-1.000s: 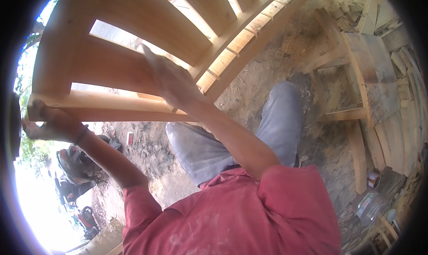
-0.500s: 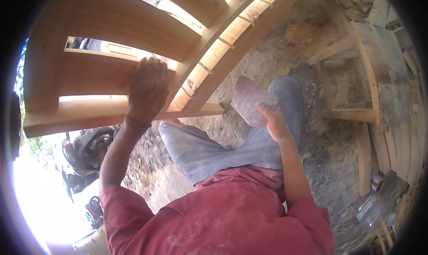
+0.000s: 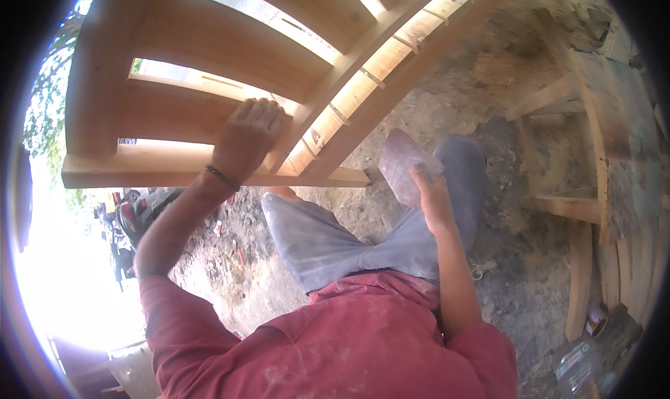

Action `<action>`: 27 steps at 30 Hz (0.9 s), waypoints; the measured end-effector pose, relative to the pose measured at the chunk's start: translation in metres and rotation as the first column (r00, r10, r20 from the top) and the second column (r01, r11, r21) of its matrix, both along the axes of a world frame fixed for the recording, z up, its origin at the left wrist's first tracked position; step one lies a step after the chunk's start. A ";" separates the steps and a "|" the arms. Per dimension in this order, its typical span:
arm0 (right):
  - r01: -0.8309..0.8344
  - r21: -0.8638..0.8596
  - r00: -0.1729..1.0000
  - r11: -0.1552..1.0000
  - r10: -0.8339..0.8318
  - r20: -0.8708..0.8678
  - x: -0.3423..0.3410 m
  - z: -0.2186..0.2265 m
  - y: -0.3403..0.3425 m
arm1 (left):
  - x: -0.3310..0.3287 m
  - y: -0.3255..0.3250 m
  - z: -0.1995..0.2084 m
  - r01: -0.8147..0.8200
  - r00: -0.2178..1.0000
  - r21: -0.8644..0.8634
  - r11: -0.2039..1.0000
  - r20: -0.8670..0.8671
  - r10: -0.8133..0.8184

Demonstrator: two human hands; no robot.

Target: The person sands the surfaces and edges of a wooden bench frame using a piece of sandpaper held in their hands, moving the paper repeatedly across the slats and support beams.

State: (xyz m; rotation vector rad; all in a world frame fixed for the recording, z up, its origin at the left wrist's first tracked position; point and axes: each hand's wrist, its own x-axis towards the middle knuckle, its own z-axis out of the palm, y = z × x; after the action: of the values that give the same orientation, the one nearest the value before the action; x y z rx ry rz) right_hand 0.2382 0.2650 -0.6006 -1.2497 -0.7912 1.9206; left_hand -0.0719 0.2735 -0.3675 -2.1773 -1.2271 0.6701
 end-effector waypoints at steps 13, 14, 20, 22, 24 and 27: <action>-0.235 0.329 0.942 0.915 0.131 0.309 -0.001 0.016 0.002 | -0.014 -0.002 0.170 -0.064 0.971 0.180 0.982 -0.217 0.103; -0.298 0.405 0.908 0.865 0.126 0.399 -0.005 0.019 0.002 | -0.014 -0.003 0.162 -0.053 0.959 0.212 0.976 -0.262 0.109; -0.444 0.611 0.765 0.655 -0.077 0.639 -0.018 0.050 0.017 | -0.019 -0.001 0.065 0.006 0.996 0.097 0.995 -0.094 0.003; -0.442 0.782 0.774 0.439 -0.254 0.580 -0.030 0.076 0.028 | -0.013 -0.005 0.020 -0.025 0.981 0.077 0.997 0.195 0.010; -0.468 0.875 0.778 0.121 -0.414 0.473 -0.041 0.115 0.040 | -0.013 -0.011 -0.017 0.099 0.983 0.114 0.989 0.146 -0.115; -0.582 0.813 0.758 0.005 -0.359 0.545 -0.046 0.128 0.044 | -0.004 -0.026 -0.036 0.047 0.942 0.043 0.998 0.332 -0.058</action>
State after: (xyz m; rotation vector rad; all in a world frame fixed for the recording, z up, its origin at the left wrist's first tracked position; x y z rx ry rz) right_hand 0.1922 0.3089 -0.4721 -0.7069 -2.2161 0.3002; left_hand -0.0755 0.2471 -0.4031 -2.3513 -1.3275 0.2599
